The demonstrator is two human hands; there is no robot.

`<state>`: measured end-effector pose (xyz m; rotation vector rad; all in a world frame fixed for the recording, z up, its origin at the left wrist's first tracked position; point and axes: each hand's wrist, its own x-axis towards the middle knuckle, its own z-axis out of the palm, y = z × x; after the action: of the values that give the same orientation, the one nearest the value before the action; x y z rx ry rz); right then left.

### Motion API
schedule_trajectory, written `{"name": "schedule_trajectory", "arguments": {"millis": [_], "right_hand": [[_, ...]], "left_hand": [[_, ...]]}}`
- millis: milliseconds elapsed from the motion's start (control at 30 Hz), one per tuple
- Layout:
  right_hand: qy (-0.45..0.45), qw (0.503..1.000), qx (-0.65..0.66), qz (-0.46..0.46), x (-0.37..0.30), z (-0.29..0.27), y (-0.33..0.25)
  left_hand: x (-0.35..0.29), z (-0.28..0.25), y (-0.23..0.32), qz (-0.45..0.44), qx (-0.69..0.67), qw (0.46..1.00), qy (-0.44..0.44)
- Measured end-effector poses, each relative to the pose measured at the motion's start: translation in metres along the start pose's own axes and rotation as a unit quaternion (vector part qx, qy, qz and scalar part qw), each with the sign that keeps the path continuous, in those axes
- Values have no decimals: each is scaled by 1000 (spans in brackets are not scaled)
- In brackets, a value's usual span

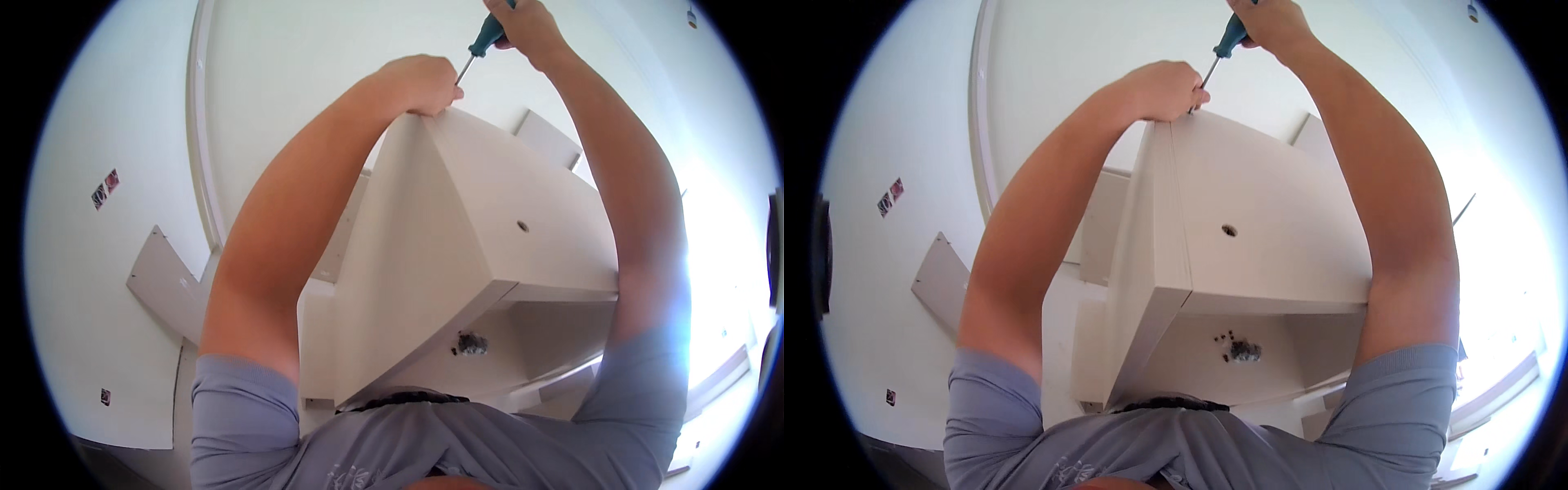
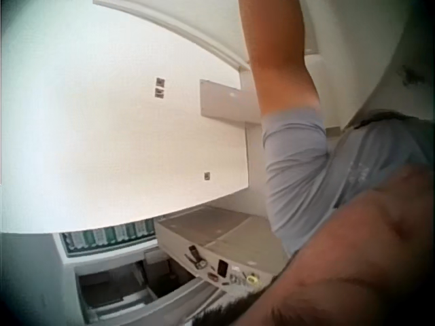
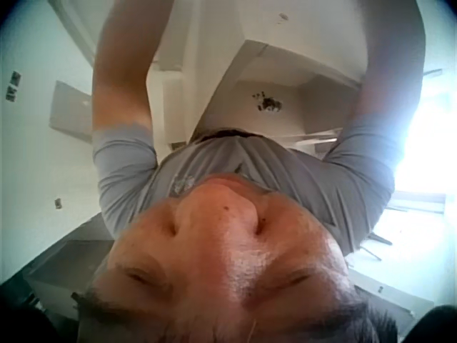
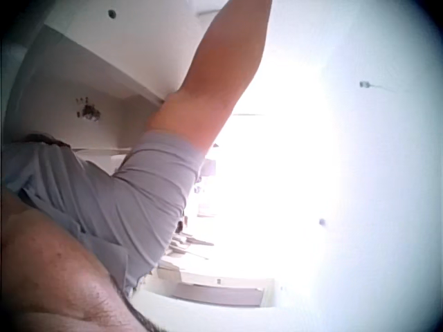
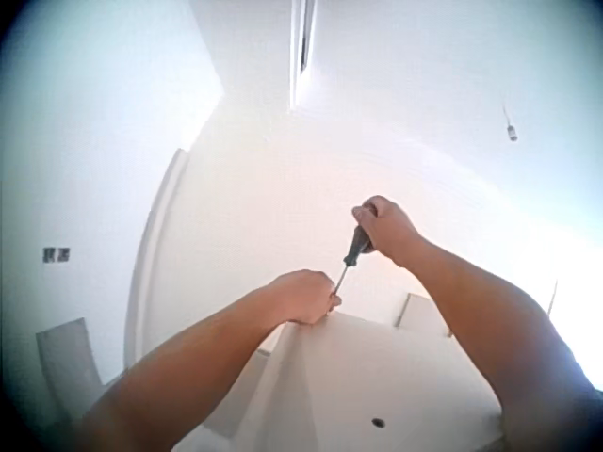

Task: The person drives screws into a wooden cabinet using a screwdriver. They pick up a packet of screws and individual screws to place them into pre-drilled holes for assembly.

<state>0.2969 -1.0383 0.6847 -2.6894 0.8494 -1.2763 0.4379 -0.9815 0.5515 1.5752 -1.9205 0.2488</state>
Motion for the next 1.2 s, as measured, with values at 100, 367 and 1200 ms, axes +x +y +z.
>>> {"name": "schedule_trajectory", "arguments": {"millis": [100,367,1200], "right_hand": [[-7,997,-73,-12,-3,-5,-16],[-120,970,199,66,12,-14,-1],[162,880,441,73,9,3,-16]], "left_hand": [[2,-2,3,-19,19,999,-24],[2,2,7,14,47,999,-6],[-24,28,-26,-24,-347,914,208]]}}
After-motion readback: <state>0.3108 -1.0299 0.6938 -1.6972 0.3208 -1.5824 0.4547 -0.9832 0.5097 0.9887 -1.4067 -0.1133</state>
